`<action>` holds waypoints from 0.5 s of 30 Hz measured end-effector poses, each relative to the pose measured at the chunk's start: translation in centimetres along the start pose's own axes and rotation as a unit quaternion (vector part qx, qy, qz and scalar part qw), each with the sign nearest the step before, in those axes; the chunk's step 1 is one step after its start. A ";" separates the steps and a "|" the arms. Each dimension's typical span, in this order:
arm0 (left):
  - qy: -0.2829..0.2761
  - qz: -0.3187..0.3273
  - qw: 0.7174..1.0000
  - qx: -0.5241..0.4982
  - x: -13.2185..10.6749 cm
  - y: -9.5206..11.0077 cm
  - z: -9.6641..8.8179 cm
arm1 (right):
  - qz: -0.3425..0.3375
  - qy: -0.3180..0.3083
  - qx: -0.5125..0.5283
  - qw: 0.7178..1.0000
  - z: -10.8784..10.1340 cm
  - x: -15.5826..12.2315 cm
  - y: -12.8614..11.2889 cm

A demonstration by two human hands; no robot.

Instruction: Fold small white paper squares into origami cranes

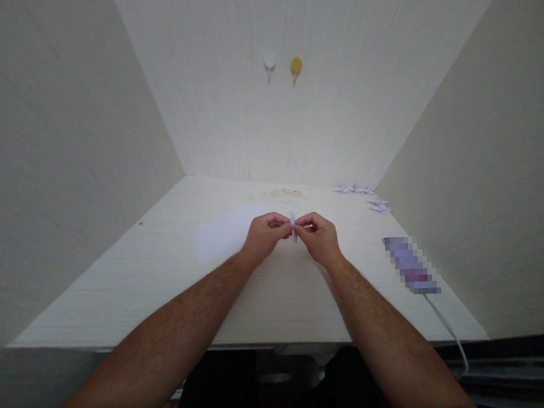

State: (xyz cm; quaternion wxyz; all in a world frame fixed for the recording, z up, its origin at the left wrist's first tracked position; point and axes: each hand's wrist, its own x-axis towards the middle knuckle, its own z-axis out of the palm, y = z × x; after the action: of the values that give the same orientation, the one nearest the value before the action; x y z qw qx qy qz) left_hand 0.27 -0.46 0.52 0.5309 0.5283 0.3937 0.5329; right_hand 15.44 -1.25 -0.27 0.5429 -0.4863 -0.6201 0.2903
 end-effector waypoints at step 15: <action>0.022 0.024 0.998 0.060 -0.2 0.4 -0.1 | -0.131 -0.011 -0.089 0.987 -0.1 -0.1 -0.5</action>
State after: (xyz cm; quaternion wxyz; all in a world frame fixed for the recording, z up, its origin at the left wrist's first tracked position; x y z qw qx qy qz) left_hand 0.06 -0.65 0.90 0.4763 0.5565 0.4241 0.5325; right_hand 15.33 -1.57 0.17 0.5238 -0.4438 -0.7080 0.1657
